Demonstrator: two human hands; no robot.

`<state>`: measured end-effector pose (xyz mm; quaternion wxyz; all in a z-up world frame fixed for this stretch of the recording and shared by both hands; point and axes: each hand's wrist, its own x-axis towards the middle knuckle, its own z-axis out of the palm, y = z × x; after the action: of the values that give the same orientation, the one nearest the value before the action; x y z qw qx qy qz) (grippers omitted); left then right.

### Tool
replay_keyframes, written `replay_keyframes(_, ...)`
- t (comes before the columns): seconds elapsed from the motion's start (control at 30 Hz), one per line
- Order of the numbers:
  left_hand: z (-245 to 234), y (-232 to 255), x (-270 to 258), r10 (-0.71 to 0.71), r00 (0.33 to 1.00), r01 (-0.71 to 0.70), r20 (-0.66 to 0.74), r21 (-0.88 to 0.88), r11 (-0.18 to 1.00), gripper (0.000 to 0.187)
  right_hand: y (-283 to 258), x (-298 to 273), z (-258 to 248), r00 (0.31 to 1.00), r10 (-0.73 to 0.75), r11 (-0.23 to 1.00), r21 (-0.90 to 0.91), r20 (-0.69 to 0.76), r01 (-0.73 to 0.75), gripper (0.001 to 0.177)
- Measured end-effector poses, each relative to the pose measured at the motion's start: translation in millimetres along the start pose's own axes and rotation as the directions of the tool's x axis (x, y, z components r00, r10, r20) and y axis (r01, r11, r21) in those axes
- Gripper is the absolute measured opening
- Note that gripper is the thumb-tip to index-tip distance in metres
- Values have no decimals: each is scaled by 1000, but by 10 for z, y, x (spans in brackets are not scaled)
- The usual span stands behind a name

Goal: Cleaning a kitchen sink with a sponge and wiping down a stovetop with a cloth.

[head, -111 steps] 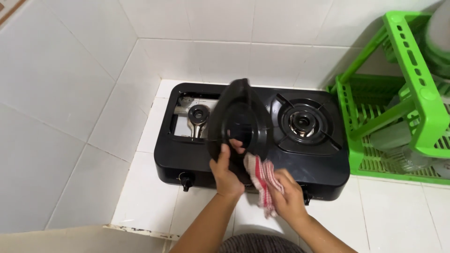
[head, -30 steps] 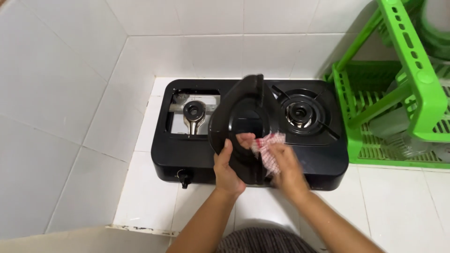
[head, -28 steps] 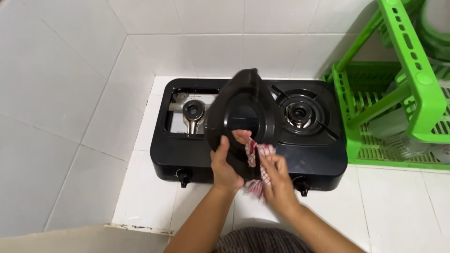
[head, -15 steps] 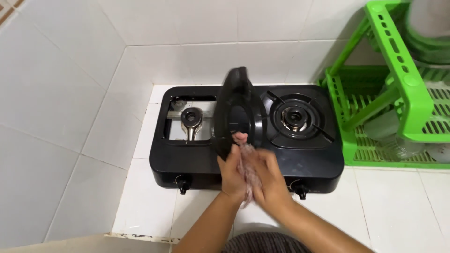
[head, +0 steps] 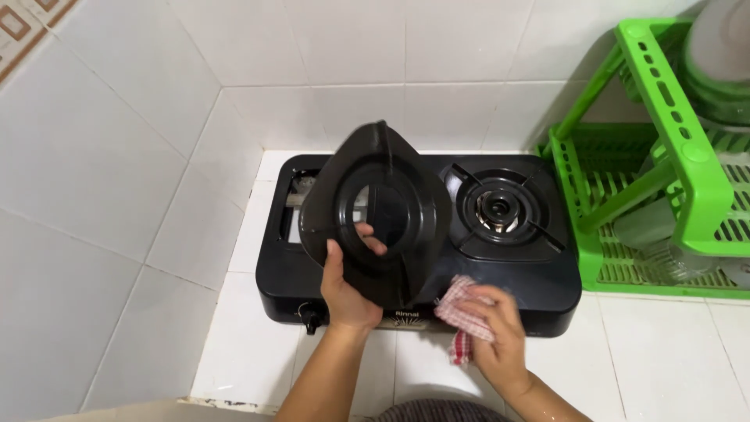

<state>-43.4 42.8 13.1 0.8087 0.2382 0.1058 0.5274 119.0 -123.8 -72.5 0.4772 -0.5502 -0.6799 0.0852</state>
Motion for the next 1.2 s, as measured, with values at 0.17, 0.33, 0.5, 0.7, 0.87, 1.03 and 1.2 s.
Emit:
replay_keyframes(0.17, 5, -166, -174, -110, 984, 124, 141, -99, 987, 46, -62, 370, -115, 985, -89, 989, -129, -147, 70, 63)
replay_keyframes(0.33, -12, -320, -285, -110, 990, 107, 93, 33, 994, 38, 53, 691, -70, 996, 40, 895, -439, -78, -71, 68)
replay_keyframes(0.5, -134, -216, -263, -129, 976, 120, 178, 56, 991, 36, -35, 392, 45, 985, 120, 940, -305, -121, -152, 67)
replay_keyframes(0.7, -309, 91, -205, -138, 989, 137, 60, 20, 990, 42, 473, 145, -643, 962, 267, 951, -143, -63, -273, 50)
replay_keyframes(0.87, -190, 128, -250, -285, 923, 304, 257, -33, 952, 46, 142, 615, -958, 909, 281, 957, 156, -307, -244, 37)
replay_keyframes(1.03, -224, -104, -343, -296, 943, 294, 153, 34, 955, 33, 148, 1024, -833, 955, -90, 921, -341, 282, 187, 47)
replay_keyframes(1.2, -173, -92, -366, -393, 913, 402, 109, -86, 911, 39, 145, 1094, -775, 936, -305, 776, -525, 174, 350, 40)
